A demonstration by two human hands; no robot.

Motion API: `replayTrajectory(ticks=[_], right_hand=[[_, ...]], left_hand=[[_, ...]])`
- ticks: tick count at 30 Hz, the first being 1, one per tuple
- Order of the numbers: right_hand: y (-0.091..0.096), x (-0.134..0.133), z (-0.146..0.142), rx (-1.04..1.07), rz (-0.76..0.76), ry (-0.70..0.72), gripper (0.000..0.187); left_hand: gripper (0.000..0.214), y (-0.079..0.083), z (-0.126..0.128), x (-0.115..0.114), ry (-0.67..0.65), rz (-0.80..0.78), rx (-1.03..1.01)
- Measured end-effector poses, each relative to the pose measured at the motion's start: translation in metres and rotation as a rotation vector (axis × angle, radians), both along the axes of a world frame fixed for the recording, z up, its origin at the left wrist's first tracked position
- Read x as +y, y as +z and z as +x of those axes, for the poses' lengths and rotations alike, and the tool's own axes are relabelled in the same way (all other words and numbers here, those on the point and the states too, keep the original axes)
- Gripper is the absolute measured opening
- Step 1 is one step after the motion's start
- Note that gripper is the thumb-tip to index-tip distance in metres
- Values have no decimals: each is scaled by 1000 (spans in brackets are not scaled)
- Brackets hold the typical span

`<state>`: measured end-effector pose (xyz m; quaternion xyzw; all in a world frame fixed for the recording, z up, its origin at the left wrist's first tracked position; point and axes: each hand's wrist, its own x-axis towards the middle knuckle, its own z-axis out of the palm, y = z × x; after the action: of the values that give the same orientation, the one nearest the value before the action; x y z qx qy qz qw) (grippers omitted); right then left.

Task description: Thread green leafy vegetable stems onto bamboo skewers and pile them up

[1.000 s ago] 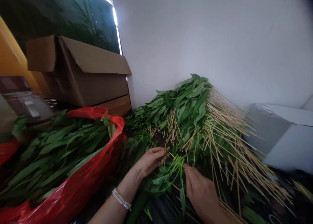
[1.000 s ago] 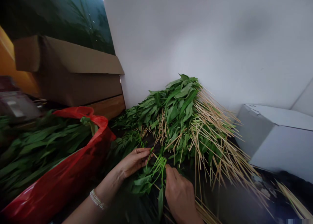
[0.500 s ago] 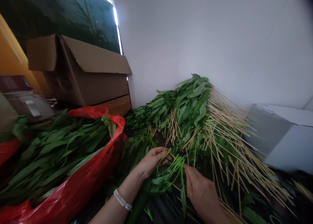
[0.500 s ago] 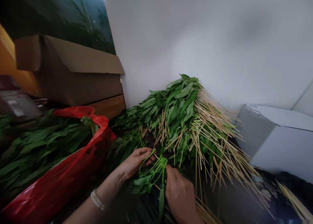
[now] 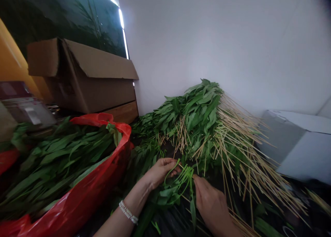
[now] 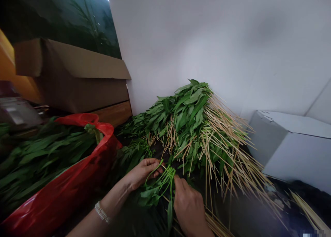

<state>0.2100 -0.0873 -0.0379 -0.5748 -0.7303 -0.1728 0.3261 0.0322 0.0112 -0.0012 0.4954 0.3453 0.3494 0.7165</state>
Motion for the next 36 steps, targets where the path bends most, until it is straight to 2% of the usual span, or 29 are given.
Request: replayTrajectory(ticks=[5, 9, 17, 22, 27, 32, 36], right_hand=[[0, 0, 0, 4, 7, -12, 31], [0, -1, -1, 6, -7, -8, 31], [-1, -2, -2, 2, -31, 0, 33], [-2, -2, -1, -4, -19, 18, 33], [-2, -3, -3, 7, -19, 13, 34], [-2, -2, -5, -2, -36, 8, 36], [0, -2, -5, -14, -41, 11, 33]], left_hand=[[39, 3, 2, 1, 105, 70, 47], [31, -2, 3, 2, 180, 115, 38], [27, -1, 3, 1, 137, -25, 18], [27, 0, 3, -1, 119, -57, 36], [27, -2, 4, -2, 116, -50, 55], [29, -5, 11, -8, 56, 23, 122], [36, 1, 4, -3, 51, 81, 96]])
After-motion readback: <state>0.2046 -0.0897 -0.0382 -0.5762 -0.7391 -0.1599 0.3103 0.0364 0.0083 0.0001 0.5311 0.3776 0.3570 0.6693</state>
